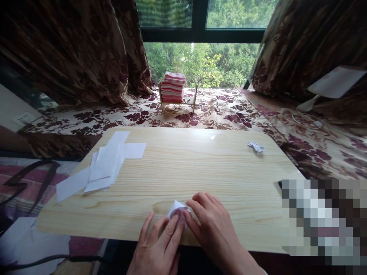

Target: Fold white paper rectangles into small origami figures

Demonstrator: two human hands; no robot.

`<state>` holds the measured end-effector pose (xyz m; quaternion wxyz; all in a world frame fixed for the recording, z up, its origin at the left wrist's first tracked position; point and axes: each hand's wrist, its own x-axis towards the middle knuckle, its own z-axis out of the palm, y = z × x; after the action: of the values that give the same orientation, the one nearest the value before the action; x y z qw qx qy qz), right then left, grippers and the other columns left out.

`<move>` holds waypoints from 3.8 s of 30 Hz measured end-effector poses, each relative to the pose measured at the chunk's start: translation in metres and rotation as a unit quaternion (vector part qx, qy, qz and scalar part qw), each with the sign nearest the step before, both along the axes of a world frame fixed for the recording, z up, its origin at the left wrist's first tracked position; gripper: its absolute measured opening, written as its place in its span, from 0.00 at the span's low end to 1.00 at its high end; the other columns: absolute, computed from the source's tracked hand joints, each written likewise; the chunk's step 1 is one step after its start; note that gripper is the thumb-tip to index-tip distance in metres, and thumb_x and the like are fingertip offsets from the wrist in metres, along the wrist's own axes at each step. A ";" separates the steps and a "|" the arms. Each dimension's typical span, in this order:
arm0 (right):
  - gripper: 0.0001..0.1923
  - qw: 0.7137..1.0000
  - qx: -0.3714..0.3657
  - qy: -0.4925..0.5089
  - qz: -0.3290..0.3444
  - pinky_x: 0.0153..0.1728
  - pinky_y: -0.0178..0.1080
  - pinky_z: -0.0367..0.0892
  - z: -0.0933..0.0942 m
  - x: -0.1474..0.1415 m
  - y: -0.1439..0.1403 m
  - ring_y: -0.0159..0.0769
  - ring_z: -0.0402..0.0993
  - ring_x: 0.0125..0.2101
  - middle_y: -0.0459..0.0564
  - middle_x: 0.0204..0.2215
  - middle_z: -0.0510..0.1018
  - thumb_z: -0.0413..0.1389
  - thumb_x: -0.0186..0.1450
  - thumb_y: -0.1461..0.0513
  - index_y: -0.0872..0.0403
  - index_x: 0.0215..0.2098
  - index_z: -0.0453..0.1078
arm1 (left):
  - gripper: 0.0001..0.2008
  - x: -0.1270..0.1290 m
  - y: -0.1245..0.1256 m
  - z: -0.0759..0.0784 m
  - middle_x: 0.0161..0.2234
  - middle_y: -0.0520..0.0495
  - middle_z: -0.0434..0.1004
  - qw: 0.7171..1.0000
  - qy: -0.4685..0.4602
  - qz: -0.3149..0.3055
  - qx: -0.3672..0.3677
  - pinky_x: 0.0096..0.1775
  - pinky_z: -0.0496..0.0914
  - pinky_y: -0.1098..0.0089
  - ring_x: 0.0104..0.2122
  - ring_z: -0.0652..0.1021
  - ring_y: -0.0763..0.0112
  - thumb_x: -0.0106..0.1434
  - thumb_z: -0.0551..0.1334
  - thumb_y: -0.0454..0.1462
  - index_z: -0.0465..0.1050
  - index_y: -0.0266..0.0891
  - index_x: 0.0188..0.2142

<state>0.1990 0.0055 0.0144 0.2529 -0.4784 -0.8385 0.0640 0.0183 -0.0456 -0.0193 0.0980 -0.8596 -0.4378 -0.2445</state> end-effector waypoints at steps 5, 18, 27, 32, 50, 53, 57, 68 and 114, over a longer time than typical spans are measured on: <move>0.14 1.000 -0.011 0.006 0.004 0.32 0.37 0.63 -0.001 -0.005 0.001 0.35 0.69 0.29 0.49 0.27 0.73 0.48 0.71 0.63 0.53 0.32 0.72 | 0.19 0.000 -0.002 0.000 0.55 0.48 0.73 1.000 0.019 0.007 0.001 0.61 0.48 0.53 0.49 0.70 0.60 0.64 0.57 0.38 0.72 0.37 0.53; 0.15 0.996 -0.077 0.027 -0.021 0.30 0.36 0.64 -0.007 -0.010 -0.003 0.34 0.68 0.28 0.48 0.26 0.72 0.46 0.71 0.62 0.53 0.28 0.69 | 0.18 -0.003 -0.008 -0.016 0.50 0.45 0.75 0.999 0.029 0.003 0.018 0.58 0.55 0.57 0.52 0.69 0.60 0.65 0.55 0.37 0.71 0.37 0.53; 0.14 0.992 -0.102 0.066 -0.023 0.29 0.36 0.65 -0.002 -0.017 -0.003 0.35 0.69 0.28 0.48 0.27 0.73 0.47 0.70 0.63 0.52 0.28 0.69 | 0.18 -0.004 -0.008 -0.011 0.53 0.44 0.73 0.999 0.033 0.004 0.009 0.59 0.54 0.57 0.53 0.69 0.60 0.66 0.54 0.39 0.71 0.37 0.53; 0.13 0.991 -0.124 0.057 -0.003 0.31 0.37 0.67 -0.003 -0.011 -0.006 0.36 0.70 0.30 0.49 0.29 0.73 0.46 0.69 0.65 0.53 0.31 0.69 | 0.17 -0.002 -0.008 -0.009 0.51 0.46 0.76 1.000 0.013 0.002 0.013 0.61 0.49 0.56 0.52 0.69 0.61 0.66 0.55 0.38 0.72 0.37 0.52; 0.23 0.995 -0.036 0.069 0.070 0.35 0.41 0.69 -0.008 -0.002 -0.011 0.38 0.67 0.35 0.52 0.36 0.70 0.45 0.60 0.75 0.51 0.45 0.72 | 0.18 -0.001 -0.006 -0.007 0.50 0.43 0.77 0.999 -0.034 -0.006 -0.004 0.61 0.51 0.55 0.51 0.71 0.59 0.65 0.56 0.38 0.72 0.33 0.52; 0.24 0.994 -0.037 0.059 0.080 0.35 0.42 0.69 -0.008 0.001 -0.011 0.38 0.66 0.36 0.52 0.37 0.70 0.45 0.61 0.75 0.50 0.47 0.72 | 0.18 -0.001 -0.005 -0.006 0.50 0.42 0.77 0.999 -0.043 -0.007 -0.009 0.60 0.52 0.55 0.51 0.71 0.59 0.66 0.55 0.38 0.72 0.32 0.52; 0.24 0.995 -0.036 0.043 0.085 0.34 0.41 0.68 -0.009 0.002 -0.012 0.39 0.67 0.36 0.53 0.37 0.70 0.45 0.62 0.74 0.50 0.49 0.72 | 0.19 -0.002 -0.004 -0.002 0.53 0.41 0.75 0.999 -0.037 -0.009 -0.024 0.60 0.52 0.55 0.53 0.70 0.59 0.66 0.55 0.39 0.71 0.32 0.53; 0.21 0.992 -0.030 0.058 0.103 0.37 0.41 0.69 -0.012 0.007 -0.011 0.38 0.69 0.37 0.54 0.39 0.73 0.45 0.64 0.72 0.51 0.50 0.69 | 0.20 -0.003 0.002 0.008 0.54 0.43 0.75 0.999 -0.015 -0.027 -0.030 0.60 0.50 0.54 0.51 0.69 0.59 0.64 0.57 0.38 0.71 0.31 0.53; 0.18 0.996 0.038 -0.027 0.072 0.34 0.41 0.70 -0.012 -0.008 -0.011 0.39 0.70 0.35 0.55 0.36 0.74 0.45 0.68 0.69 0.58 0.53 0.68 | 0.17 0.002 0.002 -0.001 0.51 0.44 0.76 1.000 0.019 -0.007 0.005 0.63 0.43 0.52 0.51 0.70 0.59 0.65 0.56 0.38 0.73 0.34 0.50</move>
<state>0.1909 -0.0056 0.0028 0.2429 -0.4084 -0.8791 0.0376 0.0198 -0.0433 -0.0204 0.1091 -0.8664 -0.4287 -0.2316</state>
